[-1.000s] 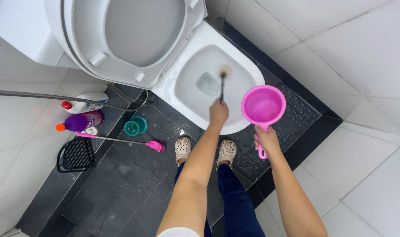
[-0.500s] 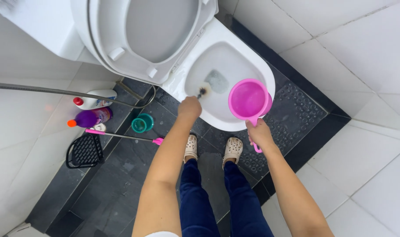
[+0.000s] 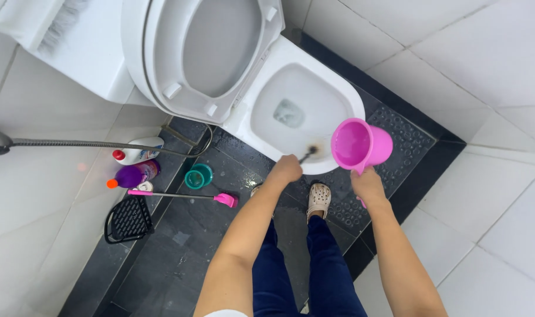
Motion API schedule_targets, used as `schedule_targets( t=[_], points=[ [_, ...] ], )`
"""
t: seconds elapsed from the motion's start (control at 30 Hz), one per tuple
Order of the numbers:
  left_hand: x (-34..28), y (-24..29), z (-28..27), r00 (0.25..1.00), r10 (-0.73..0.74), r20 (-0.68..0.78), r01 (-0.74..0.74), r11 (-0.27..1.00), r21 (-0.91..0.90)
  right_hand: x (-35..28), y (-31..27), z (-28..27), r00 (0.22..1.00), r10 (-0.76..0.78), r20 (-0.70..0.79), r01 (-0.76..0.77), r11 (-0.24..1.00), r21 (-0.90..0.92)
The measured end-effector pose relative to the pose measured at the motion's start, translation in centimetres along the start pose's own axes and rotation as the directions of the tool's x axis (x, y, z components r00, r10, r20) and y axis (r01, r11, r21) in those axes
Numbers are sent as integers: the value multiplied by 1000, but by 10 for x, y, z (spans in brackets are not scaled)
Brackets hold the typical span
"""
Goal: The person fills a pink scoop with water from a sink, then uses a toilet brush to scrub the inside of a toilet bowl. They pour water from the scoop into the toilet and continue scrubbing the bowl with the brush.
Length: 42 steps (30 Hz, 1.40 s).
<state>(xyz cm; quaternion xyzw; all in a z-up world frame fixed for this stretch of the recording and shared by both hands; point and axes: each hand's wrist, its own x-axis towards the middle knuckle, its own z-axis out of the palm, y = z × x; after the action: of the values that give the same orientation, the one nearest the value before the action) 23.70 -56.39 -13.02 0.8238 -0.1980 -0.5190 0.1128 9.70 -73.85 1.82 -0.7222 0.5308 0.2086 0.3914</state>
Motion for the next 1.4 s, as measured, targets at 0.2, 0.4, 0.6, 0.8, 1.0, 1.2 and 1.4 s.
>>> schedule_targets(
  t=[0.2, 0.4, 0.6, 0.8, 1.0, 1.2, 1.4],
  points=[
    [34, 35, 35, 966, 27, -258, -127, 915, -382, 9, 20, -19, 997, -52, -62, 52, 999, -2],
    [72, 35, 120, 925, -179, -336, 28, 912, -410, 12, 28, -35, 999, -44, 7, 43, 995, 93],
    [-66, 36, 52, 961, -258, -95, 95, 635, -766, 31, 57, -27, 955, -102, 279, -26, 907, 421],
    [-99, -35, 108, 804, -334, -492, -308, 474, -825, -18, 48, 6, 911, -107, 399, -90, 892, 443],
    [-194, -78, 102, 748, -505, -430, -339, 266, -903, -79, 36, 73, 859, -165, 485, -56, 911, 410],
    [-272, -171, 111, 560, -655, -507, -311, 401, -862, -153, 17, 156, 808, -229, 543, 20, 931, 364],
    [-343, -292, 153, 333, -654, -680, -349, 584, -733, -234, 13, 266, 823, -233, 518, 16, 922, 388]
  ],
)
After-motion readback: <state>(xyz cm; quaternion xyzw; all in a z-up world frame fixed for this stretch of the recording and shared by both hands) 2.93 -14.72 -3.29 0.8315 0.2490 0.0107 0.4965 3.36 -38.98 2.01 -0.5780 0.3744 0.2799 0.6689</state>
